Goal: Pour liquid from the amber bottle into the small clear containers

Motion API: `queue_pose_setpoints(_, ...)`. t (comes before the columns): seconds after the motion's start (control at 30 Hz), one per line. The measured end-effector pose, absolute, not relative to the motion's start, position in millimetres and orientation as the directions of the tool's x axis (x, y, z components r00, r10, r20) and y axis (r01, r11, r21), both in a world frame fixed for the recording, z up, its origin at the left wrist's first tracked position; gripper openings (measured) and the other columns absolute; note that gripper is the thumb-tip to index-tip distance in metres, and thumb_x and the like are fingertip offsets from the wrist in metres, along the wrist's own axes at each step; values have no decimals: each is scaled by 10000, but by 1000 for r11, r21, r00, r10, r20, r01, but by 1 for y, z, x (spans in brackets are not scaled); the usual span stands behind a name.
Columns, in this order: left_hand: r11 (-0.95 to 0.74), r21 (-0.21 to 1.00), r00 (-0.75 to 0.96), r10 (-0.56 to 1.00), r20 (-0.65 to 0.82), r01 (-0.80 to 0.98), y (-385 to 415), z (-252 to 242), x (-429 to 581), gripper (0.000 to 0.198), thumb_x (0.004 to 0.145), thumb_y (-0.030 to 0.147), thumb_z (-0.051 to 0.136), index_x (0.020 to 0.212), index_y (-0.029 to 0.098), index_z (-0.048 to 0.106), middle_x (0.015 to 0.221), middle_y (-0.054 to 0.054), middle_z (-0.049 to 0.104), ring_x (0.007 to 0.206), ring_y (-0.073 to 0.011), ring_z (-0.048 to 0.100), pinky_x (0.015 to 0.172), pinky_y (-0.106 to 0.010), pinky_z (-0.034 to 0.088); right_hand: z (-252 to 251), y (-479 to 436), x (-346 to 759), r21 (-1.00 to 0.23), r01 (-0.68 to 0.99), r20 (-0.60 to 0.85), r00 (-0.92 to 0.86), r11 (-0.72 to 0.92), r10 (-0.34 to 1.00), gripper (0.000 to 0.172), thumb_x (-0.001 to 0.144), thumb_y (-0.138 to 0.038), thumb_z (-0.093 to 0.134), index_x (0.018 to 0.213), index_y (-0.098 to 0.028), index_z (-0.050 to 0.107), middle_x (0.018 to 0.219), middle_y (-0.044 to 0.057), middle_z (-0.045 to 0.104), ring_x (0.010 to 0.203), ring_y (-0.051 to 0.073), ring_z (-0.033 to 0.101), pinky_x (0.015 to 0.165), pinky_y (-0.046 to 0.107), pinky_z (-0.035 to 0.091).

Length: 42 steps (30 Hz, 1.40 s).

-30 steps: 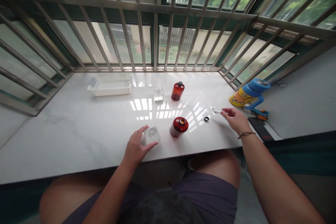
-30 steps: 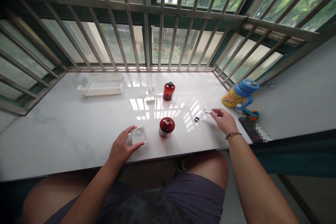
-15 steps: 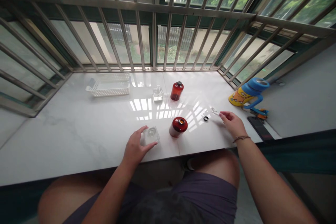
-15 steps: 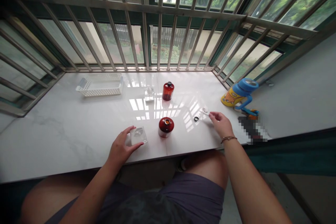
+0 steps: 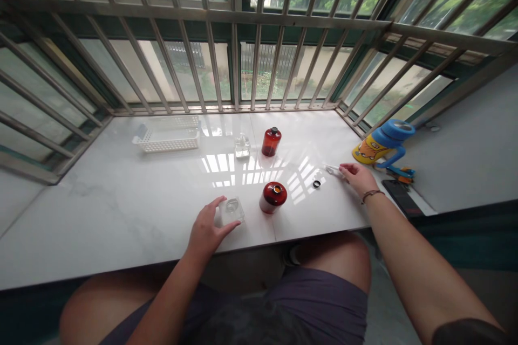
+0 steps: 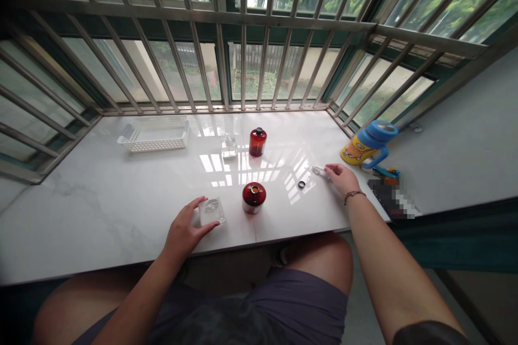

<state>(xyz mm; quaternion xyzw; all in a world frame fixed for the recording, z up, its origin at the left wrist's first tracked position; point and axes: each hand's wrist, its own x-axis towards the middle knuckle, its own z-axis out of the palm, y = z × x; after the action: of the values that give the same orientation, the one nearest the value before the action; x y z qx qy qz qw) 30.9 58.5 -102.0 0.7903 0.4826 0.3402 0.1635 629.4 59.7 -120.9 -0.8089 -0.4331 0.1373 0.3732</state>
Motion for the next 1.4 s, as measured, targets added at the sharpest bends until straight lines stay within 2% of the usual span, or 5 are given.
queue_pose_setpoints(0.53, -474, 590, 302, 878, 370, 654, 59, -101, 31, 719, 834, 518, 875, 1435, 265, 570, 1392, -103, 712, 1253, -333, 711, 1113, -508, 586, -104, 54, 618, -519, 758, 150, 536, -395, 831, 454, 955, -493, 570, 1200, -146, 729, 1142, 188, 711, 906, 269, 695, 917, 449, 559)
queue_pose_setpoints(0.7, -455, 623, 290, 889, 353, 636, 58, -101, 32, 740, 819, 489, 899, 1438, 269, 558, 1400, -99, 707, 1266, -325, 702, 1129, -508, 569, -76, 37, 579, -505, 829, 329, 442, -240, 835, 456, 966, -508, 572, 1253, -176, 696, 1287, 204, 668, 1255, 366, 589, 1060, 542, 519)
queue_pose_setpoints(0.93, -385, 708, 289, 921, 260, 592, 60, -97, 32, 737, 788, 462, 922, 1414, 289, 573, 1426, -80, 700, 1304, -309, 684, 1154, -497, 549, -65, 1, 440, -691, 704, 300, 73, 164, 951, 564, 947, -516, 726, 1440, -284, 582, 1477, 128, 598, 1338, 328, 598, 1029, 492, 590)
queue_pose_setpoints(1.1, -375, 730, 289, 925, 248, 571, 60, -95, 32, 734, 765, 439, 940, 1392, 279, 593, 1413, -81, 706, 1306, -303, 681, 1164, -494, 538, -89, -1, 362, -841, 529, 172, 60, 115, 983, 1015, 775, -534, 906, 1608, -284, 382, 1613, 147, 492, 1431, 350, 552, 1181, 572, 485)
queue_pose_setpoints(1.4, -318, 772, 284, 941, 186, 550, 56, -87, 35, 734, 767, 403, 938, 1400, 261, 595, 1434, -98, 689, 1357, -314, 645, 1200, -510, 493, -102, 4, 319, -924, 381, 80, 202, -3, 976, 922, 815, -529, 859, 1568, -261, 400, 1509, 138, 592, 1362, 336, 616, 1158, 574, 501)
